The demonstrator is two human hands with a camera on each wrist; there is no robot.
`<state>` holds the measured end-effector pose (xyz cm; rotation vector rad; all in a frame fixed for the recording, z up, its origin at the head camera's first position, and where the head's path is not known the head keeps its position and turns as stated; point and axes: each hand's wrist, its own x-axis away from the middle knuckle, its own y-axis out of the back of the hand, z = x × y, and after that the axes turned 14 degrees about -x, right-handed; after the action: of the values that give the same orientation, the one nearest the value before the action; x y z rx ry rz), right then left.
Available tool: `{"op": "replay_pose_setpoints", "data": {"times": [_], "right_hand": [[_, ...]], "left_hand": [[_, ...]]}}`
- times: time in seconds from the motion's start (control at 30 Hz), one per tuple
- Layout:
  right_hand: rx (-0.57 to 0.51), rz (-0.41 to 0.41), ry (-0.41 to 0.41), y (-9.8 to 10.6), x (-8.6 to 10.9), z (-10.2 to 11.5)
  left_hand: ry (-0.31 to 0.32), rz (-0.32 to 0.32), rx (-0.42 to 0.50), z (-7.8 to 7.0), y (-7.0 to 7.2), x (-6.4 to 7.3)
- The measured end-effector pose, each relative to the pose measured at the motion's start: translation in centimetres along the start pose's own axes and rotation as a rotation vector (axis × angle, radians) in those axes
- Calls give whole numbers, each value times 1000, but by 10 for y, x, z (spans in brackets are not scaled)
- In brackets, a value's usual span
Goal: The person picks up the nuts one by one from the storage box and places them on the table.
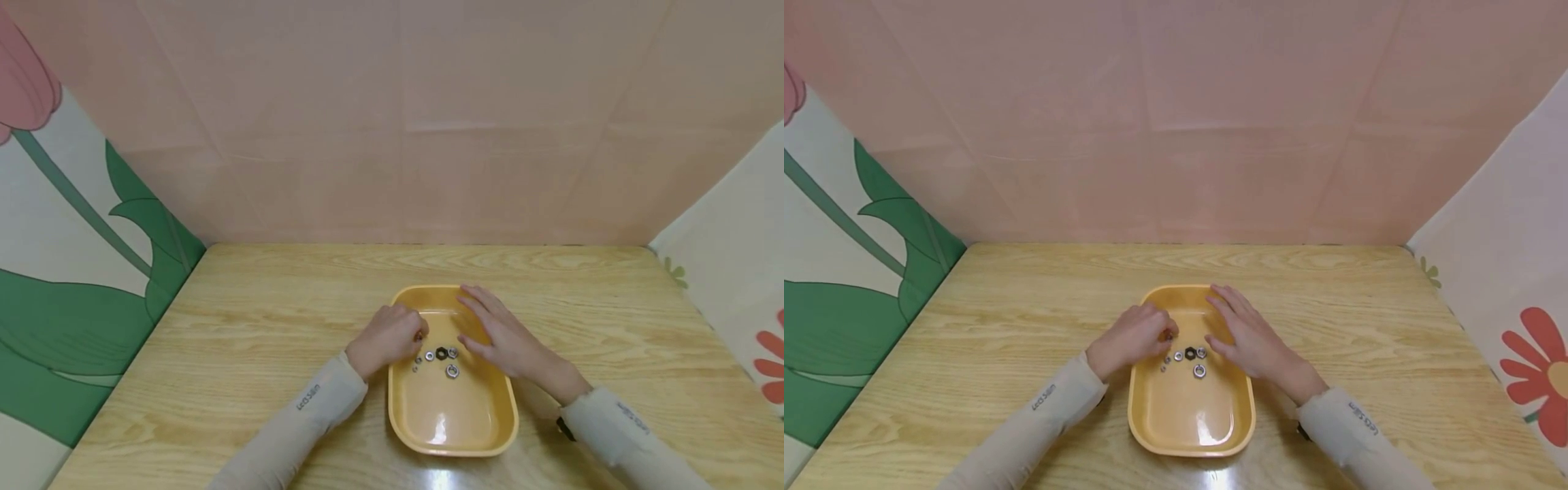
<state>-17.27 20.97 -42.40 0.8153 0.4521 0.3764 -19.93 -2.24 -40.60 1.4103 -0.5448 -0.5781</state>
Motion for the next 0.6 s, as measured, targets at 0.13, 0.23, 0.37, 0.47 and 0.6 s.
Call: {"op": "replay_pose_setpoints", "data": {"times": [0.13,0.23,0.37,0.47,0.6], "right_hand": [[3,4,10,0,0,-1],[7,12,14,0,0,-1],[9,17,14,0,0,-1],[8,19,6,1,0,0],[9,25,-5,1,0,0]], "left_hand": [[15,-21,-10,-2,-1,0],[28,-33,-15,-3,-1,0],[47,-20,-5,-5,-1,-1],[63,1,3,-6,-1,-2],[79,5,-5,-6,-2,-2]]}}
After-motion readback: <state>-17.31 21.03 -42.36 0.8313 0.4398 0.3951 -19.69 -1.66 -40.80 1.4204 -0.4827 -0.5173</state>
